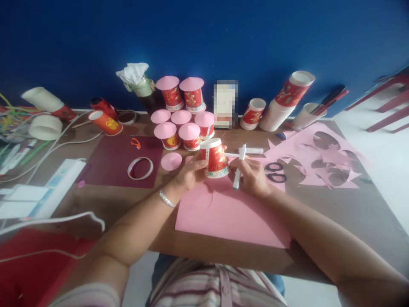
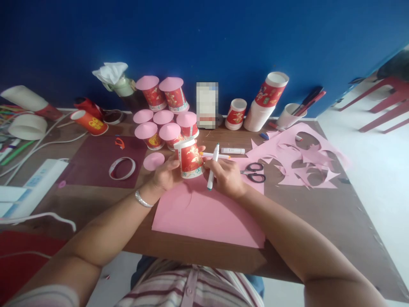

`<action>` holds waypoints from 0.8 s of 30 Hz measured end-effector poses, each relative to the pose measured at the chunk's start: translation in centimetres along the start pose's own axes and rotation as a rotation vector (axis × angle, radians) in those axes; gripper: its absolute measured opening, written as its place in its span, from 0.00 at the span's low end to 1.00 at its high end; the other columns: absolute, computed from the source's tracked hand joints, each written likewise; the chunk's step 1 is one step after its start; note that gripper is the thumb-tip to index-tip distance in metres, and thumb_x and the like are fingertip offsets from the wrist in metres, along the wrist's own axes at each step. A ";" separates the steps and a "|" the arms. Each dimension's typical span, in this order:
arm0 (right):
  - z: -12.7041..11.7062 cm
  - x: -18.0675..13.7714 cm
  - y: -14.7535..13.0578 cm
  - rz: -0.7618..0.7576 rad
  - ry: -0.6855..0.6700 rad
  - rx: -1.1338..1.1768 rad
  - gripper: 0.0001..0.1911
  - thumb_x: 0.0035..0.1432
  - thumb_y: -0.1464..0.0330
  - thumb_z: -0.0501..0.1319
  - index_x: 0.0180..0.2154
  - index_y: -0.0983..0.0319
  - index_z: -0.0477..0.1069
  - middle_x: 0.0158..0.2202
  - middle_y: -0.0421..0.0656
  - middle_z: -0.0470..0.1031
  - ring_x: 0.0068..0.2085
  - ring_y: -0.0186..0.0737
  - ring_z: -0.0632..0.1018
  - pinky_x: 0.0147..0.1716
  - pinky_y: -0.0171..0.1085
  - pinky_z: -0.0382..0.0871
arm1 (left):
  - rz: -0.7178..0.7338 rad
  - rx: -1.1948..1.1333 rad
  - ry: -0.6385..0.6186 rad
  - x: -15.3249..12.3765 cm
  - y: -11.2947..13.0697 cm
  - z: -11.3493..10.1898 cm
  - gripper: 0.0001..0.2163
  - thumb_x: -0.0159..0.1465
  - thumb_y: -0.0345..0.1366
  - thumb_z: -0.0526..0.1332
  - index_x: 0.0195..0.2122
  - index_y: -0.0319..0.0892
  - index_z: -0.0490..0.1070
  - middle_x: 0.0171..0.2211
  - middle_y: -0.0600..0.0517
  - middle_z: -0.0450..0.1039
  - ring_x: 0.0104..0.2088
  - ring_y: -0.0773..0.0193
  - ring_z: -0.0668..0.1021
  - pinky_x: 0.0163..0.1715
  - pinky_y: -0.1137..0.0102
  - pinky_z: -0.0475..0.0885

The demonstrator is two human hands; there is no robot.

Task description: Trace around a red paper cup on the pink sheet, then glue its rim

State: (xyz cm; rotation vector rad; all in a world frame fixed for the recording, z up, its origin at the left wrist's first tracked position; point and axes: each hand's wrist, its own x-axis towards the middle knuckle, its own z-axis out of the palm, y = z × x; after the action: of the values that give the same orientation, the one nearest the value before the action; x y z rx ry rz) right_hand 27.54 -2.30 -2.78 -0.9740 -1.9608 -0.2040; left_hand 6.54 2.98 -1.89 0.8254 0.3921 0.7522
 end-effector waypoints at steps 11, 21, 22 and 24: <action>0.1 -0.3 0.6 0.105 -0.060 0.061 0.03 0.69 0.68 0.63 0.45 0.58 0.71 0.28 0.37 0.78 0.25 0.34 0.76 0.26 0.33 0.69 | 0.058 -0.008 0.139 0.3 -0.5 -0.5 0.21 0.62 0.42 0.70 0.55 0.40 0.79 0.54 0.42 0.82 0.60 0.42 0.80 0.58 0.54 0.76; -1.5 0.5 0.6 0.290 0.095 0.163 0.20 0.76 0.52 0.54 0.55 0.53 0.78 0.39 0.45 0.80 0.37 0.44 0.80 0.40 0.47 0.79 | -0.054 -0.149 0.083 0.1 0.9 -0.2 0.27 0.59 0.47 0.68 0.57 0.39 0.75 0.55 0.39 0.81 0.55 0.39 0.83 0.57 0.46 0.77; -1.6 0.7 0.6 0.326 0.101 0.167 0.21 0.76 0.51 0.53 0.52 0.53 0.80 0.38 0.44 0.80 0.36 0.44 0.80 0.40 0.48 0.79 | -0.071 -0.155 0.068 0.1 1.1 -0.2 0.28 0.59 0.49 0.67 0.58 0.39 0.75 0.55 0.39 0.81 0.56 0.38 0.82 0.57 0.45 0.77; -1.8 1.1 0.5 0.412 0.107 0.182 0.20 0.76 0.52 0.54 0.48 0.54 0.81 0.33 0.42 0.79 0.34 0.42 0.80 0.39 0.47 0.78 | -0.094 -0.160 0.047 0.1 1.3 -0.3 0.30 0.59 0.51 0.67 0.60 0.40 0.74 0.55 0.38 0.80 0.55 0.38 0.82 0.56 0.45 0.77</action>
State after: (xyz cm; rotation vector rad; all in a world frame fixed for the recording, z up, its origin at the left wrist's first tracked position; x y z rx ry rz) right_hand 28.73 -2.27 -1.04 -1.1930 -1.6091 0.1500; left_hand 5.84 3.77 -1.02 0.6358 0.4047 0.7072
